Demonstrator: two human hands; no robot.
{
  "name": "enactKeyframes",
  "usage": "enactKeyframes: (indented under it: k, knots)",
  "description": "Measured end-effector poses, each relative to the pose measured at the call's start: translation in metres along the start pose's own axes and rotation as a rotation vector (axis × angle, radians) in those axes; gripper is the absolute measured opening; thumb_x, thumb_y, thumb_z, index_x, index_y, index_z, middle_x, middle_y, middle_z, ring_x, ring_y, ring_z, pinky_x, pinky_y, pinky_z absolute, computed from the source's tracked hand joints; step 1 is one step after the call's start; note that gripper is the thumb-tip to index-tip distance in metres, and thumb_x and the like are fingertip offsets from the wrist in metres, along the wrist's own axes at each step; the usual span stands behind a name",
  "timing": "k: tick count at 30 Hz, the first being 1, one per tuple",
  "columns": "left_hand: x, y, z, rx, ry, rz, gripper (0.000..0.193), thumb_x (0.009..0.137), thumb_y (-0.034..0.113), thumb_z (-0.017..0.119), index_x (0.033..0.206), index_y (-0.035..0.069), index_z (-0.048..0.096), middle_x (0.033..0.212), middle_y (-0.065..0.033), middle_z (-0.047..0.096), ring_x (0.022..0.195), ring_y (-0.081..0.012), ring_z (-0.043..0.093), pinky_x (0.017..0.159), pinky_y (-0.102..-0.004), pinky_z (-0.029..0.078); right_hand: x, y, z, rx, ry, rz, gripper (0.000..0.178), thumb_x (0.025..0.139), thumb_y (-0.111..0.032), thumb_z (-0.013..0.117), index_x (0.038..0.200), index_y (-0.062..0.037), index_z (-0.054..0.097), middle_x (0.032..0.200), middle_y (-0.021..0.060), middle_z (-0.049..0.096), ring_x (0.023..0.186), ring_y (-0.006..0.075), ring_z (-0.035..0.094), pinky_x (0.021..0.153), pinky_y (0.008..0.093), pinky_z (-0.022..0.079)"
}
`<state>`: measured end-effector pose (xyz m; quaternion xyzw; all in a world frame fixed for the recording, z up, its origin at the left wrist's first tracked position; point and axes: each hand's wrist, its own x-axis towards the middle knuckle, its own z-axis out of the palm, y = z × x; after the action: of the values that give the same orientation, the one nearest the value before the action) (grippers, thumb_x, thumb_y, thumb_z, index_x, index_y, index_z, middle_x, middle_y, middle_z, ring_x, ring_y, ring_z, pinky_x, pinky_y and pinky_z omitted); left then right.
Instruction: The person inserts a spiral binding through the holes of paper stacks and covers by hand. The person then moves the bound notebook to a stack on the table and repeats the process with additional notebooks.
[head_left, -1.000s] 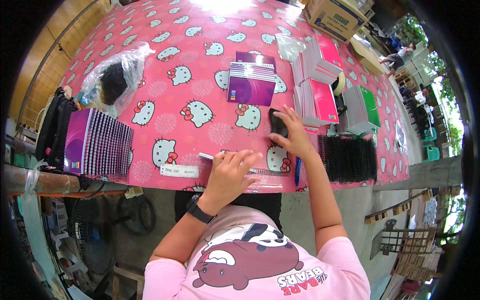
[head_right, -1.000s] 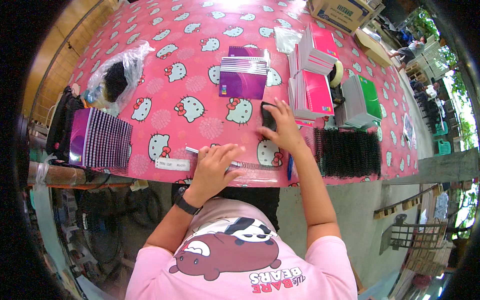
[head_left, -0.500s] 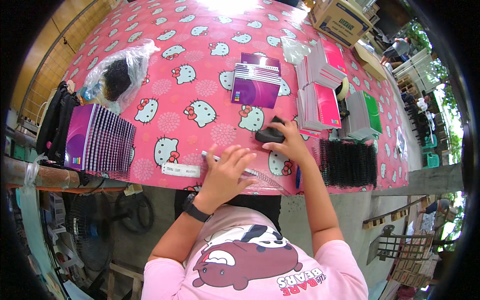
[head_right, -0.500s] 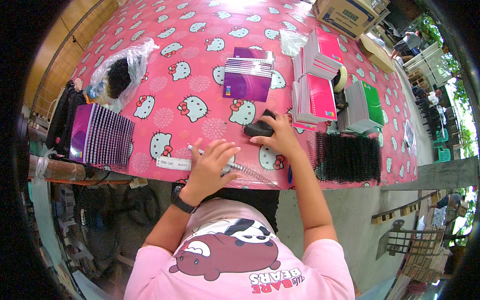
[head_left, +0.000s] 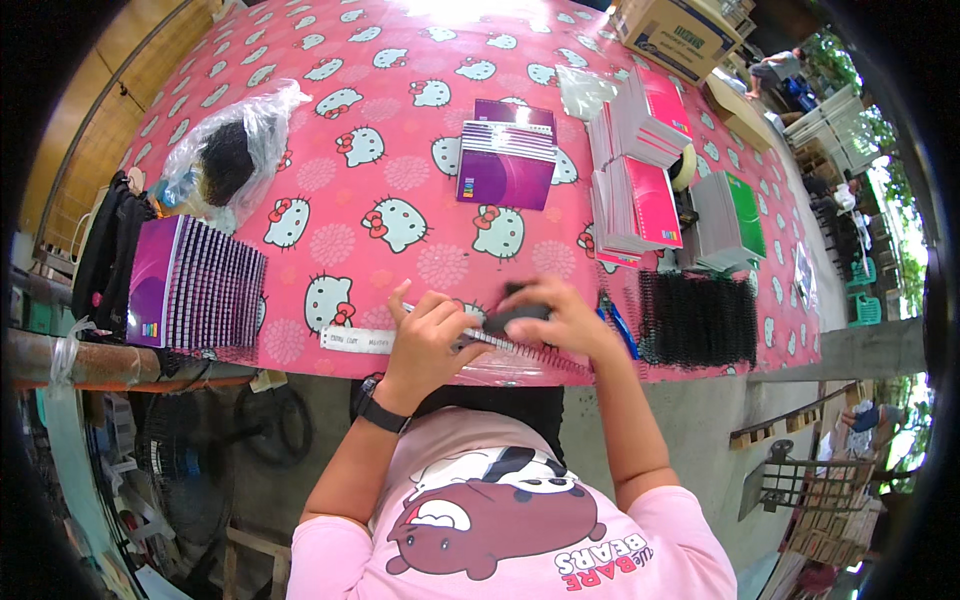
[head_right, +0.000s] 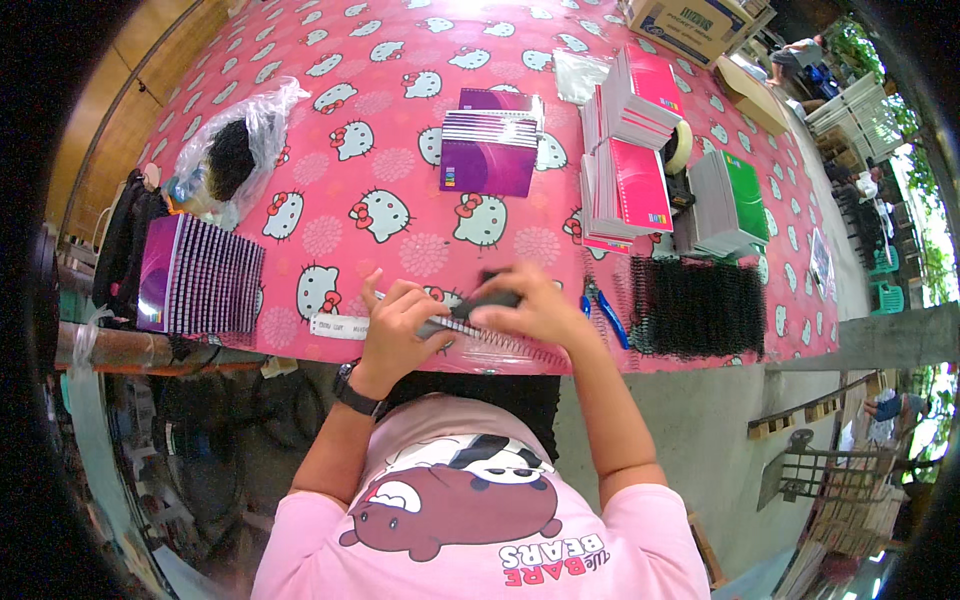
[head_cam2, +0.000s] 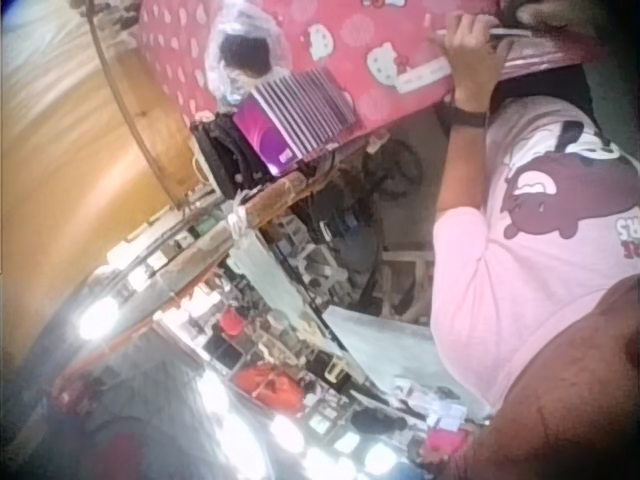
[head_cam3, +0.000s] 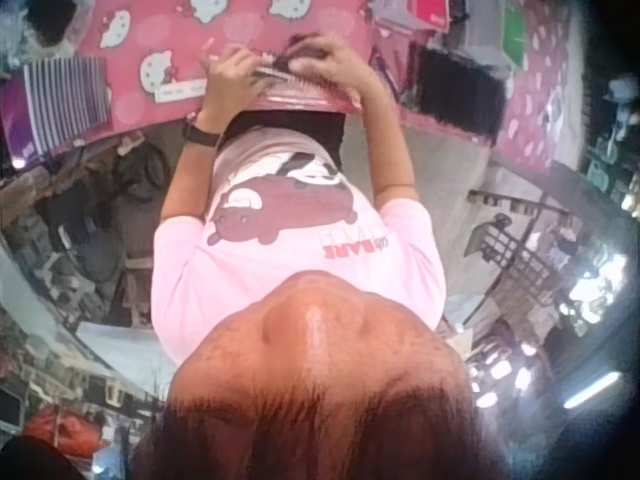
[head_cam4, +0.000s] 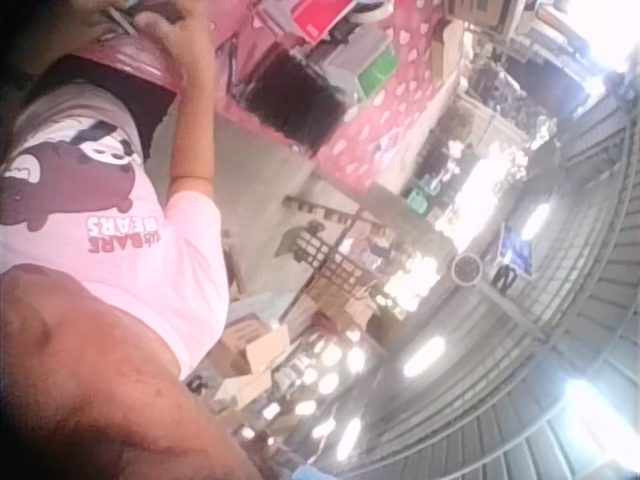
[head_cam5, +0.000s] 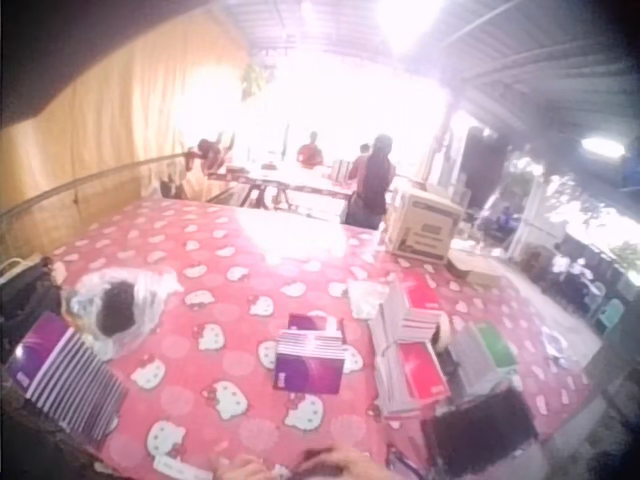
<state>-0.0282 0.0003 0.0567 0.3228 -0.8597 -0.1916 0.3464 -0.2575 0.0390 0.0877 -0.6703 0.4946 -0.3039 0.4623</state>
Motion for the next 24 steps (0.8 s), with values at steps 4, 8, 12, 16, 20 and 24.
enactKeyframes:
  k: [4,8,12,16,20,24]
  knots:
    - [0.002,0.000,0.003,-0.064,0.037,-0.026,0.052,0.058,0.031,0.082,0.102,0.014,0.062,0.078,0.0035,0.059,0.084,-0.0153,0.057,0.101,-0.0479,0.023,0.006,-0.001,-0.003,0.398,-0.093,-0.182,0.044,0.069,-0.043,0.074,0.096,-0.0088,0.071,0.110,0.0176,0.060,0.107,0.0328,0.054,0.096,0.0415,0.038]
    - [0.001,0.000,-0.001,-0.064,0.090,-0.087,0.077,0.058,0.019,0.084,0.125,0.012,0.048,0.092,-0.0015,0.060,0.086,-0.0189,0.057,0.102,-0.0470,0.023,0.016,0.005,0.002,-0.128,0.062,0.083,0.052,0.067,-0.047,0.074,0.101,-0.0084,0.070,0.114,0.0191,0.059,0.112,0.0321,0.052,0.098,0.0413,0.036]
    - [-0.013,-0.016,0.013,-0.437,0.342,-0.281,0.078,0.058,0.009,0.084,0.124,0.007,0.042,0.101,-0.0061,0.053,0.089,-0.0203,0.055,0.098,-0.0413,0.034,0.015,0.002,0.009,0.449,-0.093,-0.103,0.046,0.069,-0.043,0.074,0.099,-0.0089,0.070,0.112,0.0177,0.060,0.111,0.0319,0.052,0.097,0.0421,0.037]
    - [-0.037,-0.037,0.027,-0.877,0.132,-0.579,0.059,0.061,0.008,0.086,0.104,0.005,0.045,0.093,-0.0050,0.055,0.087,-0.0113,0.057,0.075,-0.0275,0.049,0.025,0.007,0.012,-0.199,0.105,0.127,0.046,0.069,-0.042,0.072,0.102,-0.0096,0.070,0.113,0.0170,0.060,0.116,0.0306,0.050,0.099,0.0418,0.036]
    - [-0.031,-0.042,0.028,-0.803,0.148,-0.411,0.047,0.068,0.005,0.082,0.094,0.007,0.043,0.084,-0.0005,0.050,0.075,-0.0064,0.054,0.065,-0.0233,0.049,0.025,-0.004,0.011,0.127,-0.098,-0.054,0.047,0.070,-0.041,0.073,0.102,-0.0077,0.069,0.115,0.0163,0.059,0.114,0.0306,0.051,0.098,0.0411,0.037]
    - [-0.031,-0.043,0.029,-0.878,0.140,-0.407,0.046,0.068,0.005,0.082,0.093,0.007,0.044,0.084,0.0005,0.049,0.075,-0.0059,0.052,0.065,-0.0223,0.047,0.034,0.001,0.007,0.215,-0.050,-0.099,0.049,0.069,-0.045,0.073,0.101,-0.0071,0.069,0.109,0.0158,0.060,0.108,0.0305,0.052,0.094,0.0405,0.039]
